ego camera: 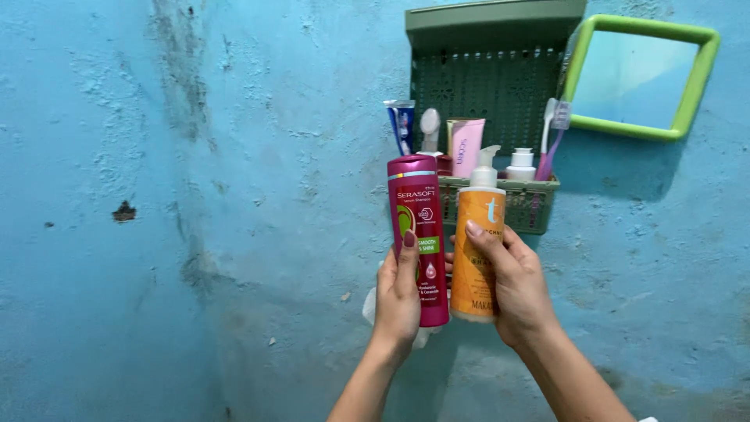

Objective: Organize detergent and shampoo bottles on a bathroom shelf.

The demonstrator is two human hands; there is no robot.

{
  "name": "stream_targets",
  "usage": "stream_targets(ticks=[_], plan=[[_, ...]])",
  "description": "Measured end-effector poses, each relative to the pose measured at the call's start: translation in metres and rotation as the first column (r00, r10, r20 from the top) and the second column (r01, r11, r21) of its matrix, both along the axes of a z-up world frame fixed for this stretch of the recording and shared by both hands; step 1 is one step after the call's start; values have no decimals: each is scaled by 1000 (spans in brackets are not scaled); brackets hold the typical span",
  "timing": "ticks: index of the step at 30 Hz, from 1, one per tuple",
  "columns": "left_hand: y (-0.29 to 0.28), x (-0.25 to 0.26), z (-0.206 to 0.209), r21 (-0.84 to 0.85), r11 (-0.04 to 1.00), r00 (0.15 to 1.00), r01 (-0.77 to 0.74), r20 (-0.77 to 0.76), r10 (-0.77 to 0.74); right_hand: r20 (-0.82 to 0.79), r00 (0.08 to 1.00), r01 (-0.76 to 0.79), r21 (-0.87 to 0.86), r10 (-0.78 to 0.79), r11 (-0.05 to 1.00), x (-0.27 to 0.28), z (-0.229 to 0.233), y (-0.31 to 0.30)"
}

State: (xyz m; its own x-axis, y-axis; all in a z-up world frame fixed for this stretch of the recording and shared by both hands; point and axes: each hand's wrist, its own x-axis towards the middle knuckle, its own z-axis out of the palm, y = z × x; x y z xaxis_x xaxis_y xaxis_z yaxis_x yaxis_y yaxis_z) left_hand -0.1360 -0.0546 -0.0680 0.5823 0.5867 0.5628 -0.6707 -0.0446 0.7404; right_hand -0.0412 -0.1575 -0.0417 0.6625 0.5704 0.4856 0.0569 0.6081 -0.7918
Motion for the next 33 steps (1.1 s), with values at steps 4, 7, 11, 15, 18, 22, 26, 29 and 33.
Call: stream_targets(ticks=[4, 7, 11, 15, 18, 22, 26, 29, 33], plan=[[9, -23, -8, 14, 1000, 1000, 0, -2, 0, -17, 1000, 4, -48, -5, 999, -27, -2, 5], [16, -44, -13, 12, 1000, 1000, 10, 24, -11, -38, 997, -73, -2, 73, 997, -42, -11, 13], [19, -70, -22, 14, 1000, 1000, -17, 22, 17, -60, 995, -76, -40, 73, 996, -68, -16, 17], [23, -91, -25, 0, 999, 999, -41, 16, 41, -74, 994, -90, -42, 87, 995, -88, -22, 24], [20, -111, -24, -22, 998, 998, -59, 5, 59, -68, 992, -108, -51, 104, 993, -102, -24, 27], [22, -133, -29, -13, 996, 995, -92, -27, 92, -58, 991, -127, -57, 124, 990, -122, -28, 29], [29, -148, -39, -54, 993, 995, -101, -17, 100, -60, 989, -140, -77, 136, 987, -138, -34, 37], [30, -164, -41, -59, 991, 993, -121, -9, 121, -76, 986, -153, -82, 147, 985, -152, -38, 42], [33, -187, -46, -89, 983, 987, -159, -40, 156, -102, 978, -190, -76, 182, 979, -173, -43, 48]])
